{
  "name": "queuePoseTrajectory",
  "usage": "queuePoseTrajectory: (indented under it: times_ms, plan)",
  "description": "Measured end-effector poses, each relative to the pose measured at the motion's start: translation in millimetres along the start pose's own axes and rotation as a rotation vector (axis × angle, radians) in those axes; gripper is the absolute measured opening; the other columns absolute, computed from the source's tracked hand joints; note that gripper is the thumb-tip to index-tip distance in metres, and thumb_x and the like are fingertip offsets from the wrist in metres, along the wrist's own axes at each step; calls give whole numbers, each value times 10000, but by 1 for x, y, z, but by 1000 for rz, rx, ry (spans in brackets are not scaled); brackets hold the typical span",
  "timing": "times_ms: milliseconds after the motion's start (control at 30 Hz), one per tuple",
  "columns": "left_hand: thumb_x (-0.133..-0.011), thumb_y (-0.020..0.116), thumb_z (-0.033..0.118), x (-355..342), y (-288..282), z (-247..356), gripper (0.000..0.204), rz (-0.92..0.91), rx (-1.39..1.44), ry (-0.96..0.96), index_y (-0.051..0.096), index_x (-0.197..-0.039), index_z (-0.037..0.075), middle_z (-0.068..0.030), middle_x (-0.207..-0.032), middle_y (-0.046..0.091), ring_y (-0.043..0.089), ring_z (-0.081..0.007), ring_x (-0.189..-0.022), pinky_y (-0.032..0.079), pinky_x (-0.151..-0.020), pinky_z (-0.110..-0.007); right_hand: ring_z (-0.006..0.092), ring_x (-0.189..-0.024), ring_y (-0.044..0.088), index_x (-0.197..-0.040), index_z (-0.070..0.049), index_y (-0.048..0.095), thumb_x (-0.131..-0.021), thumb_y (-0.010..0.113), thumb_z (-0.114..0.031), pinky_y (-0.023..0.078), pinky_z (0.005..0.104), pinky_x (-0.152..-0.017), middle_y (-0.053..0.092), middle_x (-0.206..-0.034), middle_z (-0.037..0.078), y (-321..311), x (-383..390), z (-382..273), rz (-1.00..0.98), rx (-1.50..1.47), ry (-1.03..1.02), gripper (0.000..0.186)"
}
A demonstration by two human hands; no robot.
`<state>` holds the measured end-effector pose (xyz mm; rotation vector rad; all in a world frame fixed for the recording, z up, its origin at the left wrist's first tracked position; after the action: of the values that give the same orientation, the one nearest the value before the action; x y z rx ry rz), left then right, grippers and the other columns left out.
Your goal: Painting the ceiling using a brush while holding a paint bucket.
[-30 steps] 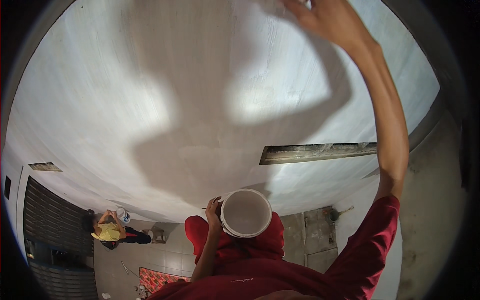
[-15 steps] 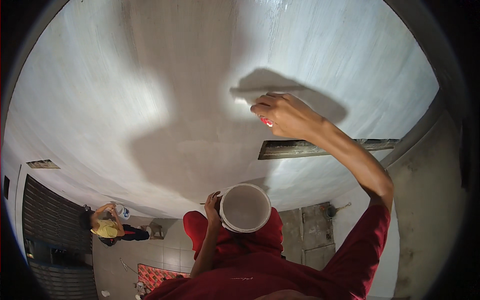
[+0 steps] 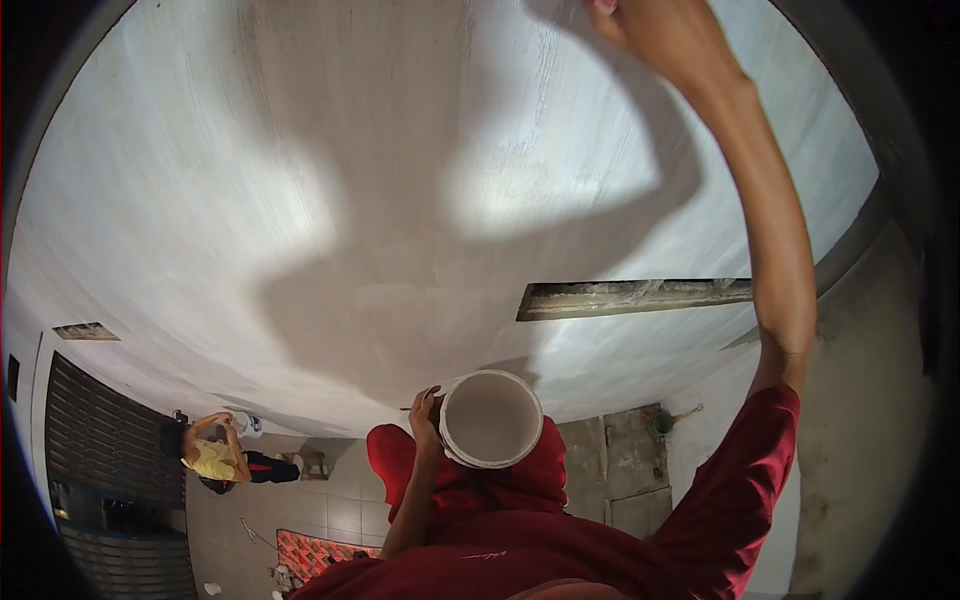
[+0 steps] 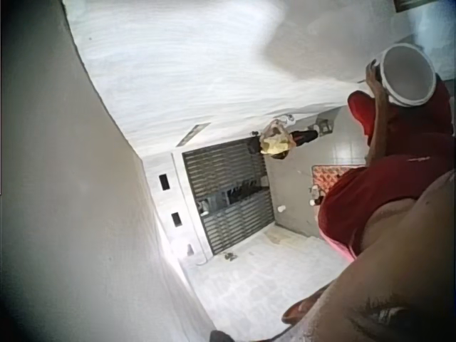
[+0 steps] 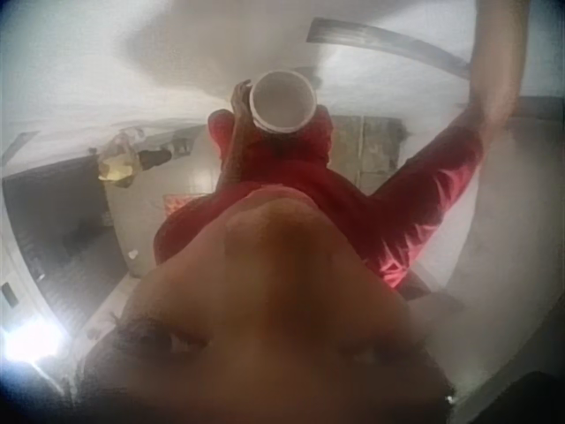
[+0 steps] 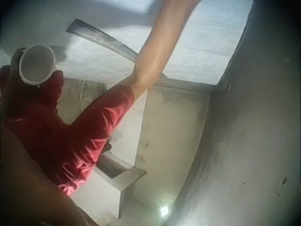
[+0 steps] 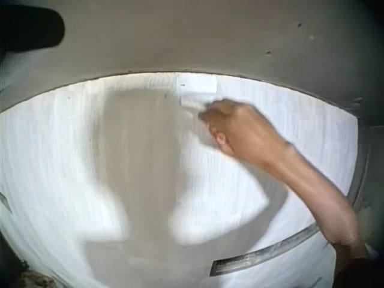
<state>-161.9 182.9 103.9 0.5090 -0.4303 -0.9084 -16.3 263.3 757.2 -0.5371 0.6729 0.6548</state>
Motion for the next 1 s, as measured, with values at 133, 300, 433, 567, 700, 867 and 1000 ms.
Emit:
queuePoseTrajectory:
  times_ms: [133,300,433,567,700,867,1000]
  plan:
    - [-933,455,183,0,-2,4,319,9,3,19,533,-1150,-38,-194,-965,663,644,-246,-868,495,-802,-332,250,-791,626,-896,-37,603,-807,569,-110,528,372,-646,594,-912,132,73,70,-50,-317,-130,11,120]
    - [-933,452,188,4,2,4,317,4,34,-23,540,-1138,-37,-183,-940,666,645,-247,-852,497,-794,-337,251,-749,610,-839,20,590,-717,593,-34,541,359,-679,622,-895,111,112,164,-151,-663,-357,-14,133]
    - [-933,447,184,0,-2,-1,315,5,36,-17,542,-1136,-37,-178,-935,666,646,-245,-848,498,-792,-339,264,-723,615,-827,15,609,-696,582,12,535,358,-693,630,-866,128,118,172,-153,-683,-658,26,134]
    - [-932,449,175,3,-5,1,315,22,51,-10,537,-1147,-38,-181,-952,664,644,-243,-864,495,-801,-339,308,-780,635,-1011,-50,669,-762,601,16,511,361,-728,656,-903,172,92,95,-56,-522,-643,258,266]
    - [-929,456,174,2,-4,1,322,39,-5,7,526,-1160,-40,-182,-964,660,640,-243,-878,491,-815,-341,342,-804,631,-989,-32,645,-789,613,-37,505,395,-746,663,-888,177,27,26,3,-324,-174,298,203]
    - [-929,463,177,3,-4,1,318,26,23,6,527,-1152,-40,-179,-956,660,640,-239,-872,492,-809,-339,326,-734,619,-937,11,641,-738,553,0,515,393,-692,654,-874,175,21,8,1,-267,-64,188,218]
    - [-931,459,179,3,3,6,318,12,29,12,523,-1151,-41,-178,-945,660,640,-236,-864,492,-798,-336,277,-964,606,-1002,-43,639,-766,607,-70,528,361,-785,614,-1078,142,74,84,-58,-381,-148,-7,240]
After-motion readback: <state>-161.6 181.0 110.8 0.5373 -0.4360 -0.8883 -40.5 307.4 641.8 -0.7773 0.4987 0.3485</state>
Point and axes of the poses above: each hand's wrist, its own x-axis away from the middle knuckle, its own y-axis out of the palm, z = x × y, the point moved 9 cm from there along -x, towards the middle knuckle
